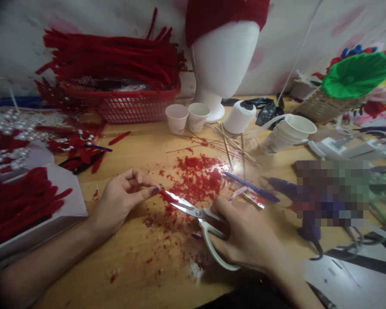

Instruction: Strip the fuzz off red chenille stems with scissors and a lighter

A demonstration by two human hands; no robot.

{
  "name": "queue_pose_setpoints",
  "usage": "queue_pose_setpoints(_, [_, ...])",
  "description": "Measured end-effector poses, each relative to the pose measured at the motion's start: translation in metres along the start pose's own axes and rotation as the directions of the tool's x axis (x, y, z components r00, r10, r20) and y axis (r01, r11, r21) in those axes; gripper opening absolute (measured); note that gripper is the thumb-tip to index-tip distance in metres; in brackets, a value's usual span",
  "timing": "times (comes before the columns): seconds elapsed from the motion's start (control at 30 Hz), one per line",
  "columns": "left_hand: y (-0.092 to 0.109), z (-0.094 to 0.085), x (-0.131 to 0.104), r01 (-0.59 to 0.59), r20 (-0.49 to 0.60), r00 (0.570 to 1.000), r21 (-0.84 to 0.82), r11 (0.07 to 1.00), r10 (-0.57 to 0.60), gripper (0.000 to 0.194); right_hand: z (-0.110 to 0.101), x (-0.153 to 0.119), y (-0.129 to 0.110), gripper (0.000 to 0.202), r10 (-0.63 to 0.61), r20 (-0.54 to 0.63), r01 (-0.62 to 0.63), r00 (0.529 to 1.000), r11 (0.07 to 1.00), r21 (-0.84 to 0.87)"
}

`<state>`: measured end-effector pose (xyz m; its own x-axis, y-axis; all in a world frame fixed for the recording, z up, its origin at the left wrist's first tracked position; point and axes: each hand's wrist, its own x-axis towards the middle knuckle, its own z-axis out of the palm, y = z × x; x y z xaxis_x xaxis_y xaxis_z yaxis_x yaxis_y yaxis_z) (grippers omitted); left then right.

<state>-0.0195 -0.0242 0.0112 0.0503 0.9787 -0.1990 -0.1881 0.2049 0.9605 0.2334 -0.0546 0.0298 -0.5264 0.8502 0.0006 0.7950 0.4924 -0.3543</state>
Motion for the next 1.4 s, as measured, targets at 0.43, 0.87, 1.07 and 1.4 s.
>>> queue_pose_setpoints(0.43, [-0.0009,-0.0003,-0.0002,-0.004,0.008,1.000,-0.027,1.000,0.004,0.032,0.0020,0.0039,-0.0021,0.023,-0.012,-0.022,0.013,1.000,1.000,0.016])
queue_pose_setpoints(0.87, [-0.0002,0.0016,-0.0006,-0.020,0.015,1.000,-0.030,0.999,0.021,0.033,0.0036,0.0028,-0.0004,0.024,-0.021,-0.024,0.022,1.000,0.999,0.034])
queue_pose_setpoints(1.07, [-0.0016,0.0010,-0.0005,-0.014,0.014,1.000,-0.014,1.000,0.014,0.033,0.0045,0.0024,-0.0001,0.025,-0.001,-0.013,0.002,1.000,0.998,0.061])
queue_pose_setpoints(1.4, [-0.0033,0.0001,0.0000,-0.026,0.020,0.999,-0.034,0.999,0.027,0.033,0.0074,0.0007,0.0017,0.023,0.024,0.001,-0.024,1.000,1.000,0.018])
